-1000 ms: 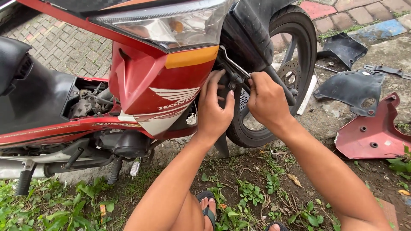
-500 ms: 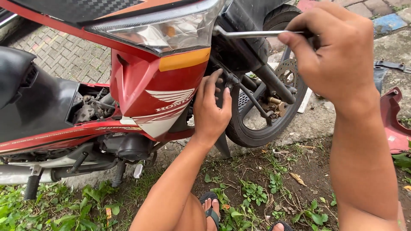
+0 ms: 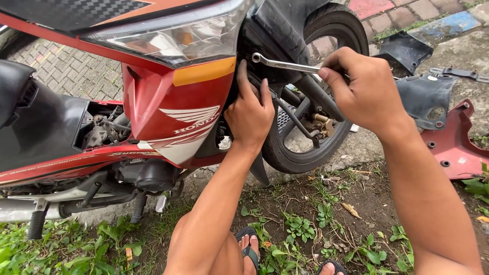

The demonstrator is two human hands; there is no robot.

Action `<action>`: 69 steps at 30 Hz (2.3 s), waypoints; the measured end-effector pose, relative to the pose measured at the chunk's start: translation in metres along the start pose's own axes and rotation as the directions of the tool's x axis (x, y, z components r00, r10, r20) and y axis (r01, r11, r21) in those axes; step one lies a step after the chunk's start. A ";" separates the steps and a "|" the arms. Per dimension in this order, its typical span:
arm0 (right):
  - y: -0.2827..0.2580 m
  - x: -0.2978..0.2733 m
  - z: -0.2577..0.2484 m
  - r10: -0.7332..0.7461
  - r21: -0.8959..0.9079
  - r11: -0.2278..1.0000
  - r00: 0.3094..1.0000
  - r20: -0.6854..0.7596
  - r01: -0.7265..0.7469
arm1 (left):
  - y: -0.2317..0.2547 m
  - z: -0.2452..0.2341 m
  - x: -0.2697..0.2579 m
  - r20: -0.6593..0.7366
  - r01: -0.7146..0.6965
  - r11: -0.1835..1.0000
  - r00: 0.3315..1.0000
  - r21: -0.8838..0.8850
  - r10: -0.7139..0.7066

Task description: The person handles a small metal part and a wrench on the ground before moving to a red motorcycle. They then sit on the ground and use the wrench to tighten a bolt on the front wheel assembly.

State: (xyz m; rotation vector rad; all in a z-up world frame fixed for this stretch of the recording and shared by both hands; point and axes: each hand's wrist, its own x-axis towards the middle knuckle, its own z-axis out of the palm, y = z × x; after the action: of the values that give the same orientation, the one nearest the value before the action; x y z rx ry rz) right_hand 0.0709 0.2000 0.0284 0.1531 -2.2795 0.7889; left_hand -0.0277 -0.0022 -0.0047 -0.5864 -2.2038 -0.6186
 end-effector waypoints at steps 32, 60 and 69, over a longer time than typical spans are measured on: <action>0.024 -0.012 0.023 -0.040 0.101 0.994 0.995 -0.095 0.050 | -0.018 0.035 0.029 -0.333 -0.049 0.991 0.939 0.128 0.089; 0.013 -0.024 0.105 -0.362 -0.464 0.872 0.841 -0.401 0.154 | 0.001 -0.003 -0.021 0.088 0.168 0.889 0.986 -0.425 -0.144; -0.016 -0.028 0.111 -0.320 -0.638 0.763 0.918 -0.236 0.102 | 0.001 -0.012 -0.027 0.144 0.140 0.903 0.986 -0.407 -0.088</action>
State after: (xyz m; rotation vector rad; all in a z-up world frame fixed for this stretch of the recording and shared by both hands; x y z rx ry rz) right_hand 0.0313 0.1191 -0.0444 -0.0258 -2.0235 -0.0837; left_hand -0.0036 -0.0142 -0.0178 -0.7294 -2.2425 -1.1619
